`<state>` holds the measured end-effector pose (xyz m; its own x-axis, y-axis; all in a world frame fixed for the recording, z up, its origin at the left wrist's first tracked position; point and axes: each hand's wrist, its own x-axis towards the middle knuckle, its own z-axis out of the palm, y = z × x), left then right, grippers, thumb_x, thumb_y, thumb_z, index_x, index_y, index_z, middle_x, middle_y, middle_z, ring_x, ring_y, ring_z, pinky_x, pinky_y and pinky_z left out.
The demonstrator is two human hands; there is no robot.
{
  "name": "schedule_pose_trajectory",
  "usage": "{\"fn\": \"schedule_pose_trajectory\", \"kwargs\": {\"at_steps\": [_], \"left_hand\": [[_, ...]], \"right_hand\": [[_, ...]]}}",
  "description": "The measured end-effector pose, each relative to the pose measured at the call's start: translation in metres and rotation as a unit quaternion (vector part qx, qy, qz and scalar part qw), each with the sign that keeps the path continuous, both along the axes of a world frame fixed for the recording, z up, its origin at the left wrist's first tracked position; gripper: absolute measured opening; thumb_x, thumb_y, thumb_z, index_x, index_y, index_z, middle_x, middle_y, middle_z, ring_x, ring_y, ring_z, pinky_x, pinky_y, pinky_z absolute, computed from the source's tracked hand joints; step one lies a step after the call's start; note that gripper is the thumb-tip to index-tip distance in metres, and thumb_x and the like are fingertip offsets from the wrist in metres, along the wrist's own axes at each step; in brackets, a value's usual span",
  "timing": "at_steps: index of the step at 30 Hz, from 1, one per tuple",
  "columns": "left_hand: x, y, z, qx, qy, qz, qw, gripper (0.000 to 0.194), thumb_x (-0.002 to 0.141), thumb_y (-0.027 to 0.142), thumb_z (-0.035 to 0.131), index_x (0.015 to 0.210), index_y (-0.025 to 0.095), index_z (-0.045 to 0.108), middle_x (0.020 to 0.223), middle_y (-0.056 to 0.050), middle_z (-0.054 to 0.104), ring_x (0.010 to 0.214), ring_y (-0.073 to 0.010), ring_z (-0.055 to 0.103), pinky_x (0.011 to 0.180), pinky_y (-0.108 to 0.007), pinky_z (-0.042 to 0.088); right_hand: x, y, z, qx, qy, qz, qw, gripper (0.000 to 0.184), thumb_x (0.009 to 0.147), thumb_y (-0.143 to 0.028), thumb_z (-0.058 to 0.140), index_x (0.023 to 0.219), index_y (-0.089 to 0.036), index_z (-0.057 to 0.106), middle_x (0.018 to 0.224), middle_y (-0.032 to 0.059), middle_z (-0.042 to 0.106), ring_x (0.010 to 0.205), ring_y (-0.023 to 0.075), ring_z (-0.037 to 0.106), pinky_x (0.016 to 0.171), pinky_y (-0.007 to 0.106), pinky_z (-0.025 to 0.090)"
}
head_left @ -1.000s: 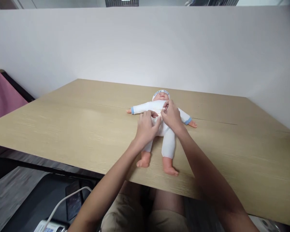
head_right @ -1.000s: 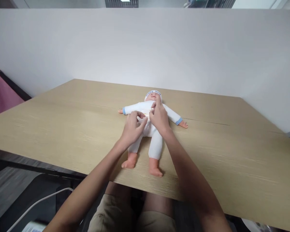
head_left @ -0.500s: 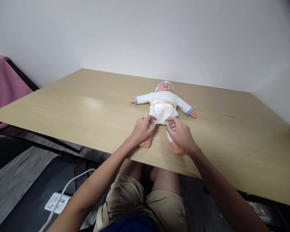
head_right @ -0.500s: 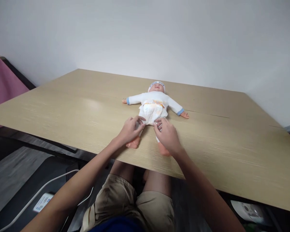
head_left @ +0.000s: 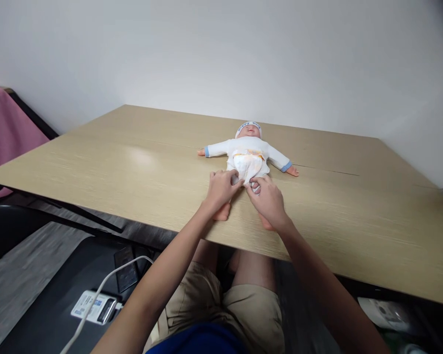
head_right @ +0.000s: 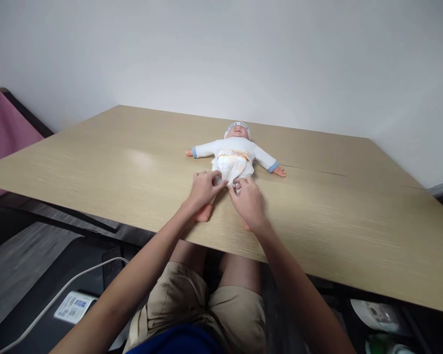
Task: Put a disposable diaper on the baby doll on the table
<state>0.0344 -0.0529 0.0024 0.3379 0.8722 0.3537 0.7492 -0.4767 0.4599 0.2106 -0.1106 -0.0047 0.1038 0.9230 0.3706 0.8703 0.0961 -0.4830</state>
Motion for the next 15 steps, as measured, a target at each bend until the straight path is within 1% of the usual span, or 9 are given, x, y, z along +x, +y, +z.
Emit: {"fn": "schedule_pose_trajectory", "kwargs": {"at_steps": [2, 5, 7, 9, 11, 15], "left_hand": [[-0.0028, 0.0028, -0.0015, 0.013, -0.016, -0.019, 1.0, 0.02, 0.103, 0.044, 0.07, 0.1, 0.024, 0.073, 0.102, -0.006, 0.075, 0.102, -0.0282, 0.064, 0.092, -0.041, 0.041], [-0.0065, 0.0052, -0.0037, 0.038, -0.048, -0.05, 0.997, 0.017, 0.103, 0.04, 0.069, 0.102, 0.023, 0.072, 0.12, -0.007, 0.073, 0.109, -0.0285, 0.061, 0.095, -0.041, 0.043], [-0.0082, 0.0057, -0.0048, 0.041, -0.068, -0.07, 0.994, 0.016, 0.103, 0.039, 0.067, 0.105, 0.023, 0.071, 0.131, -0.007, 0.071, 0.112, -0.0289, 0.059, 0.1, -0.042, 0.043], [-0.009, 0.0055, -0.0053, 0.031, -0.08, -0.085, 0.993, 0.015, 0.104, 0.038, 0.065, 0.106, 0.024, 0.069, 0.137, -0.006, 0.07, 0.112, -0.0287, 0.058, 0.102, -0.043, 0.043], [-0.0088, 0.0052, -0.0055, 0.014, -0.084, -0.088, 0.992, 0.014, 0.104, 0.036, 0.063, 0.106, 0.024, 0.068, 0.135, -0.005, 0.072, 0.109, -0.0282, 0.057, 0.102, -0.043, 0.043], [-0.0065, 0.0055, -0.0053, -0.022, -0.072, -0.07, 0.995, 0.014, 0.104, 0.037, 0.061, 0.104, 0.024, 0.066, 0.111, -0.005, 0.076, 0.103, -0.0293, 0.055, 0.098, -0.045, 0.041]], "right_hand": [[-0.0021, -0.0005, -0.0012, 0.008, 0.014, 0.0, 1.0, 0.03, 0.102, -0.045, 0.063, 0.113, -0.021, 0.075, 0.116, 0.0114, 0.071, 0.083, 0.0252, 0.067, 0.077, 0.039, 0.048], [-0.0044, -0.0022, -0.0032, 0.02, 0.039, 0.003, 0.999, 0.029, 0.102, -0.047, 0.063, 0.113, -0.021, 0.073, 0.118, 0.0123, 0.07, 0.084, 0.0259, 0.066, 0.077, 0.04, 0.049], [-0.0055, -0.0035, -0.0043, 0.032, 0.046, 0.008, 0.998, 0.028, 0.102, -0.046, 0.063, 0.113, -0.022, 0.071, 0.119, 0.0127, 0.07, 0.086, 0.0265, 0.065, 0.082, 0.041, 0.049], [-0.0063, -0.0043, -0.0051, 0.042, 0.05, 0.015, 0.998, 0.027, 0.102, -0.046, 0.062, 0.114, -0.022, 0.069, 0.12, 0.0127, 0.071, 0.088, 0.0271, 0.064, 0.087, 0.043, 0.049], [-0.0068, -0.0042, -0.0054, 0.043, 0.053, 0.018, 0.998, 0.027, 0.102, -0.046, 0.062, 0.114, -0.023, 0.068, 0.119, 0.012, 0.072, 0.091, 0.0277, 0.064, 0.089, 0.044, 0.049], [-0.0071, -0.0011, -0.0023, 0.024, 0.056, 0.015, 0.998, 0.029, 0.101, -0.05, 0.062, 0.112, -0.024, 0.067, 0.111, 0.0104, 0.074, 0.089, 0.0277, 0.064, 0.088, 0.043, 0.049]]}}
